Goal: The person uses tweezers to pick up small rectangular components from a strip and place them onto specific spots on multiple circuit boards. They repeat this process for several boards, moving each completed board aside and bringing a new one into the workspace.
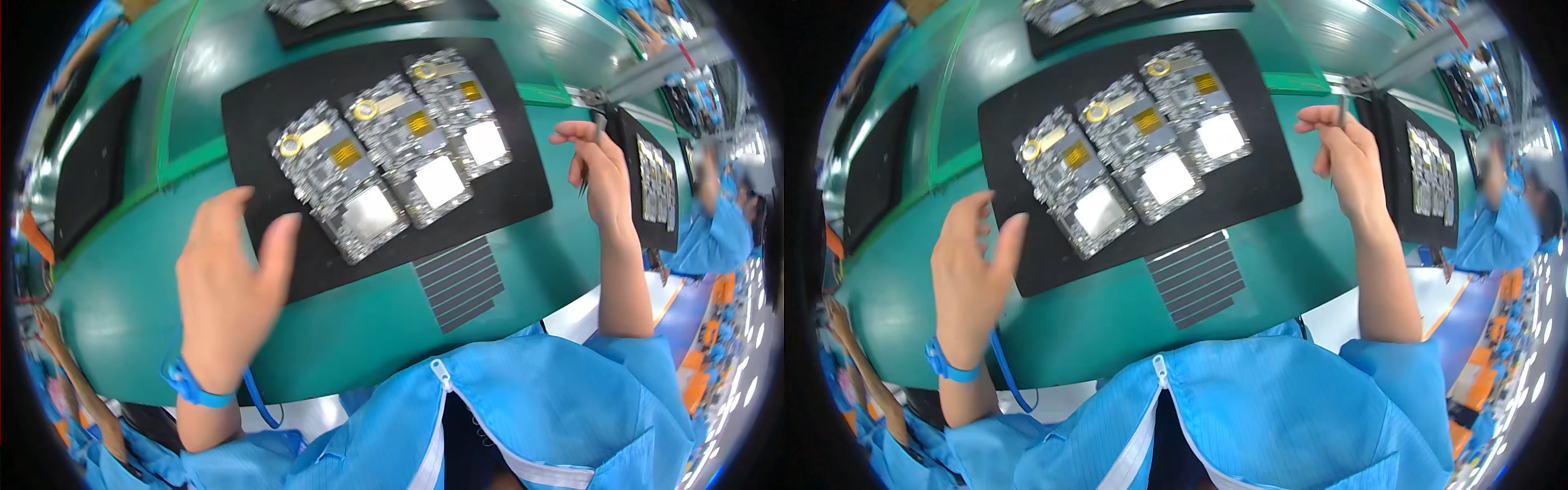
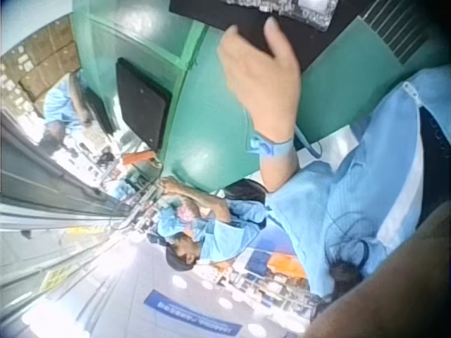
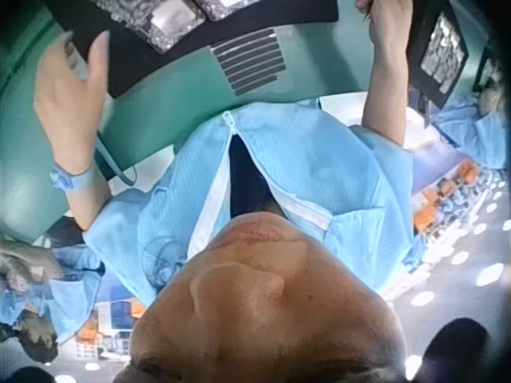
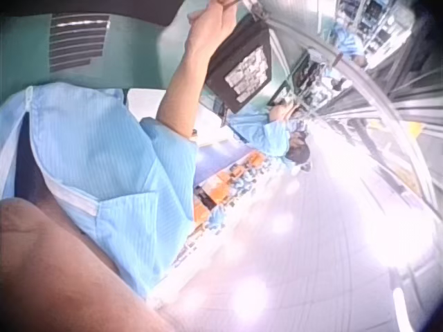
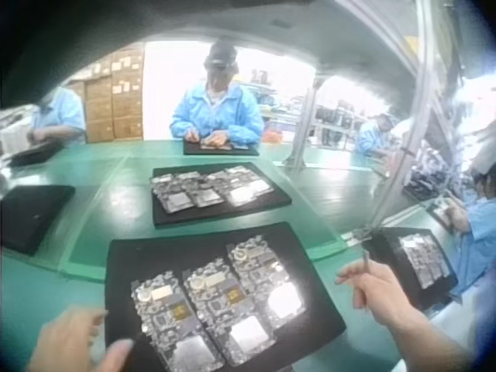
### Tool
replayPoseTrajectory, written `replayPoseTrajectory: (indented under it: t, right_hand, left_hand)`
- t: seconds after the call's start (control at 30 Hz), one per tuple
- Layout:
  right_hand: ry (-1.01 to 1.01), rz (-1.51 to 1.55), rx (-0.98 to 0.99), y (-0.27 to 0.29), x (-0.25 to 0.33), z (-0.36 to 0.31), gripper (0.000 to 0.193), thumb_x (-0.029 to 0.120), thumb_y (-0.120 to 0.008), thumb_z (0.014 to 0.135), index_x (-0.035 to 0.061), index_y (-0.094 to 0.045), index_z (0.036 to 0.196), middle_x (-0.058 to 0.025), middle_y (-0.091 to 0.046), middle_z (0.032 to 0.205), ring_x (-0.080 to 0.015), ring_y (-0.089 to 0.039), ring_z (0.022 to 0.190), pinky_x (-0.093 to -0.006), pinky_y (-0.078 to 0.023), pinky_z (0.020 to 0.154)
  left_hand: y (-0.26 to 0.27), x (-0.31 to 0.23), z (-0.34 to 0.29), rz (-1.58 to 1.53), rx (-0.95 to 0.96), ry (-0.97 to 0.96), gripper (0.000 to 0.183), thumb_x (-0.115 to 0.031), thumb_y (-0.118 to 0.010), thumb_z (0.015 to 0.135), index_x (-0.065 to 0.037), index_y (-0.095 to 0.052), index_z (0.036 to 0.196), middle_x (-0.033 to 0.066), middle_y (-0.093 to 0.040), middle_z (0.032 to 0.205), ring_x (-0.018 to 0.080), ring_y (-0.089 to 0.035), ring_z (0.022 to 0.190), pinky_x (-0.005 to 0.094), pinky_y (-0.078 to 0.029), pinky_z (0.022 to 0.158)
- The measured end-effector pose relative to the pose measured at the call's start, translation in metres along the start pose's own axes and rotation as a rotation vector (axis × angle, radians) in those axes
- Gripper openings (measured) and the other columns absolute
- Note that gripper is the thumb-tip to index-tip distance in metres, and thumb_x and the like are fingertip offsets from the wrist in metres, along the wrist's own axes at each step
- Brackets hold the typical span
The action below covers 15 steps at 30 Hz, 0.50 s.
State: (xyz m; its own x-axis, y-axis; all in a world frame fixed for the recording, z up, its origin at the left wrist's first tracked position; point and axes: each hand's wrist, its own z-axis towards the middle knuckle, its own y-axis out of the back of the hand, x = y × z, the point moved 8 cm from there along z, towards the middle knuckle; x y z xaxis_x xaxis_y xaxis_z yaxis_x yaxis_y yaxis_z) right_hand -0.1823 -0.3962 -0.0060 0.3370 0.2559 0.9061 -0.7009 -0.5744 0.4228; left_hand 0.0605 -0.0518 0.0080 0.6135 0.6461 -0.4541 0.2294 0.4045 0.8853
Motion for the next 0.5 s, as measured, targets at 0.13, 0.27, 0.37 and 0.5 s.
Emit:
replayPoseTrajectory:
  t: [0.13,0.27,0.37,0.5]
  right_hand:
    - [-0.383,0.136,0.221,-0.009,-0.044,-0.008,0.04,0.022,-0.059,0.086,-0.0007,-0.054,0.118,-0.0026,-0.06,0.089,-0.0015,-0.036,0.05,-0.018,-0.027,0.044]
    - [-0.296,0.136,0.238,-0.008,-0.018,-0.016,0.064,0.027,-0.073,0.076,-0.0085,-0.048,0.123,-0.0179,-0.057,0.113,-0.0241,-0.055,0.1,-0.0338,-0.044,0.082]
    - [-0.049,-0.118,0.27,0.02,0.016,-0.033,0.057,0.026,-0.07,0.078,-0.0098,-0.051,0.118,-0.0207,-0.059,0.111,-0.028,-0.058,0.102,-0.0359,-0.044,0.088]
    - [-0.005,-0.075,0.067,0.113,-0.005,-0.075,0.054,0.025,-0.071,0.079,-0.0067,-0.051,0.119,-0.016,-0.06,0.11,-0.0224,-0.056,0.104,-0.0343,-0.043,0.09]
  left_hand:
    - [-0.01,0.017,0.015,-0.416,0.177,0.247,0.037,-0.021,-0.064,0.085,0.002,-0.052,0.111,0.0048,-0.056,0.079,0.0108,-0.054,0.065,0.0234,-0.044,0.055]
    - [-0.021,0.013,0.013,-0.769,0.26,0.298,0.029,-0.016,-0.061,0.085,-0.001,-0.053,0.108,-0.0048,-0.045,0.073,0.0019,-0.042,0.06,0.0174,-0.034,0.047]
    - [0.009,-0.017,0.001,-0.79,0.219,0.22,0.022,-0.013,-0.06,0.084,-0.002,-0.052,0.101,-0.0057,-0.041,0.069,0.0016,-0.041,0.058,0.0174,-0.033,0.046]
    - [-0.003,-0.105,-0.006,-0.799,0.384,0.127,0.021,-0.012,-0.062,0.082,-0.002,-0.051,0.097,-0.0048,-0.039,0.065,0.0036,-0.042,0.055,0.0183,-0.034,0.044]
